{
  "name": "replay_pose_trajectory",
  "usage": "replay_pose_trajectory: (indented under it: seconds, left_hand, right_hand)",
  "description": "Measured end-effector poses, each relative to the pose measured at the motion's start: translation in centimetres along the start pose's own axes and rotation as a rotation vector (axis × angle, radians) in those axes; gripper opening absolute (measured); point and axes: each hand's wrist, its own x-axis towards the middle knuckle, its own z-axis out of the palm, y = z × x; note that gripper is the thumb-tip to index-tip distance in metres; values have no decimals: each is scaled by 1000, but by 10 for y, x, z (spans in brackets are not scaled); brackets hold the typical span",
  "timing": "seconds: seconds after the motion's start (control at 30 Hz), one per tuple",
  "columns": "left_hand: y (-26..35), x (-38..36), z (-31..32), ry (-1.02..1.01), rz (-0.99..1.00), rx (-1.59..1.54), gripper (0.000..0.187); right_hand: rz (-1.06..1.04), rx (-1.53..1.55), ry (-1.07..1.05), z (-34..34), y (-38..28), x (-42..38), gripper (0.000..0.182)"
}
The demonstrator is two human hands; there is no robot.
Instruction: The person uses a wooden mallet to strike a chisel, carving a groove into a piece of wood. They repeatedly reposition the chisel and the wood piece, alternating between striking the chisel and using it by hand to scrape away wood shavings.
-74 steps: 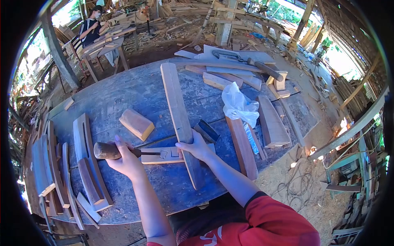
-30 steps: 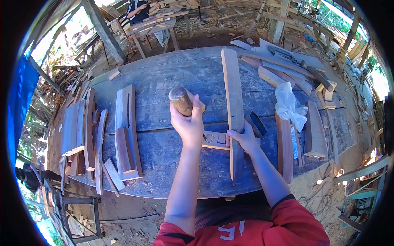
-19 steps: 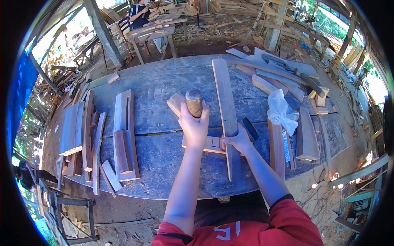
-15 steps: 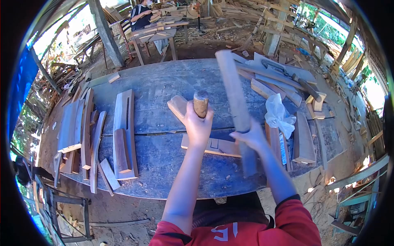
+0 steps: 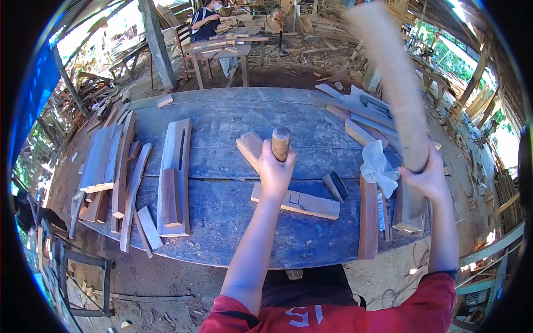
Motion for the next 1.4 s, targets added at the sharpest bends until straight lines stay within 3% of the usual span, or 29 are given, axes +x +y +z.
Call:
replay_pose_trajectory:
  seconds: [0.07, 0.13, 0.2, 0.27, 0.3, 0.37, 0.4, 0.47, 0.53, 0.6, 0.73, 0.8, 0.93, 1.07, 1.27, 1.4]
  left_hand:
    - [-1, 1, 0, -1, 0, -2, 23]
    - [-1, 0, -1, 11, 47, 7, 23]
    - [2, 1, -4, 12, 43, 18, 23]
    - [3, 1, -4, 16, 33, 23, 23]
    - [3, 1, -4, 16, 35, 16, 23]
    - [2, 0, -3, 20, 34, 9, 23]
    - [2, -1, -3, 10, 36, 9, 23]
    - [1, -2, -1, -2, 42, 12, 23]
    - [-2, -2, -1, -18, 48, 32, 24]
    - [-1, -1, -2, -9, 44, 24, 24]
    - [3, 0, -4, -8, -3, -3, 24]
    - [1, -1, -4, 4, 10, 5, 24]
    - [1, -1, -3, 34, 27, 0, 24]
    - [3, 0, -7, 28, -41, -20, 22]
    - [-11, -4, -21, 239, 46, -191, 19]
    - [-28, -15, -36, 320, -42, -317, 16]
  right_hand:
    - [68, 99, 76, 6, 6, -2, 60]
    - [-43, -249, -522, 2, -14, 1, 55]
    - [-35, -379, -615, 0, -20, 7, 50]
    - [-46, -220, -345, -4, -17, 11, 50]
    - [-48, -221, -348, 3, -11, 9, 50]
    - [-39, 160, 63, 23, 7, 2, 50]
    - [-40, 160, 62, 20, -4, 5, 50]
    - [20, -431, -652, 13, -32, 12, 53]
    - [46, -321, -606, 10, -24, 9, 54]
    - [-74, -130, -369, 9, -19, 9, 52]
    - [-61, 146, -173, 37, 5, -5, 51]
    - [327, 497, -323, 57, -4, -12, 51]
    - [501, 853, -321, 127, 18, -33, 40]
    - [658, 1196, -161, 195, 27, -43, 30]
    - [531, 1096, -160, 249, 55, -56, 28]
    - [637, 1046, -134, 246, 51, -55, 26]
